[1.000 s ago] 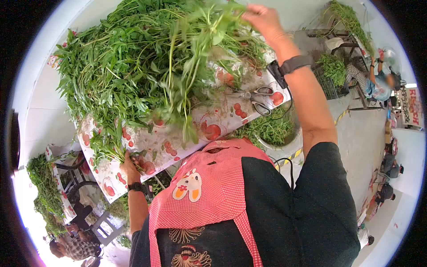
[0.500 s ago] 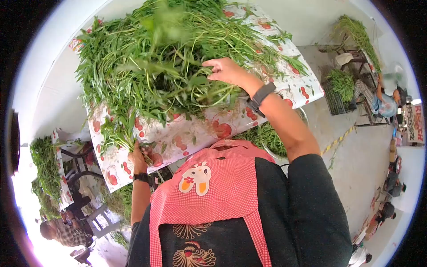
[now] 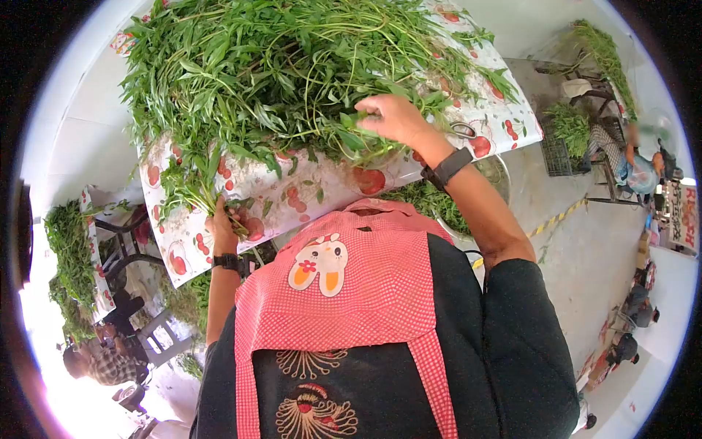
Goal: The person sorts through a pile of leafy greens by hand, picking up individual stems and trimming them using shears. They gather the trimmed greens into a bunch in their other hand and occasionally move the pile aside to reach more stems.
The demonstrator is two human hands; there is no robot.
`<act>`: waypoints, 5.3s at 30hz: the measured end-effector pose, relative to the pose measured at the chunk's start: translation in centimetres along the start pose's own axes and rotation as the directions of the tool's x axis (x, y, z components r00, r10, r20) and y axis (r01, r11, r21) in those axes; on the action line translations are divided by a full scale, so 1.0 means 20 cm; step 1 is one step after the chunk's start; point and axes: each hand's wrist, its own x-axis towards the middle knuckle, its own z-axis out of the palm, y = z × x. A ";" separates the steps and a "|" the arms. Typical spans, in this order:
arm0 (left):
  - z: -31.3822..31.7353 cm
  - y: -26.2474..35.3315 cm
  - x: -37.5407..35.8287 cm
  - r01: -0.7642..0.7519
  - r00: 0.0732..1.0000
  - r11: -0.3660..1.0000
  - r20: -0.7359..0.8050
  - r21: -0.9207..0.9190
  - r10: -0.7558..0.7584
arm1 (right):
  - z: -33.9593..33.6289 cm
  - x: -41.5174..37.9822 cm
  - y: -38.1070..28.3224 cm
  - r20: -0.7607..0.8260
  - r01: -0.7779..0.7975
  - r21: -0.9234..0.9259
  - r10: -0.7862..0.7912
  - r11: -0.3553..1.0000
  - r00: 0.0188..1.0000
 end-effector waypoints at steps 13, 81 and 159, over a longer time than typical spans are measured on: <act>0.14 0.02 -0.17 0.056 0.992 0.976 0.124 -0.208 -0.031 | 0.14 -0.01 -0.12 -0.017 0.057 0.551 -0.057 0.833 0.998; -0.07 0.05 -0.46 0.266 0.632 0.933 0.775 -0.240 0.019 | 0.82 0.64 -0.51 0.061 0.410 0.254 -0.438 0.876 0.897; 0.03 0.42 -0.26 0.489 0.632 0.449 0.659 -0.748 0.409 | -0.24 -0.52 0.63 -0.086 -0.215 -0.523 0.200 0.825 0.976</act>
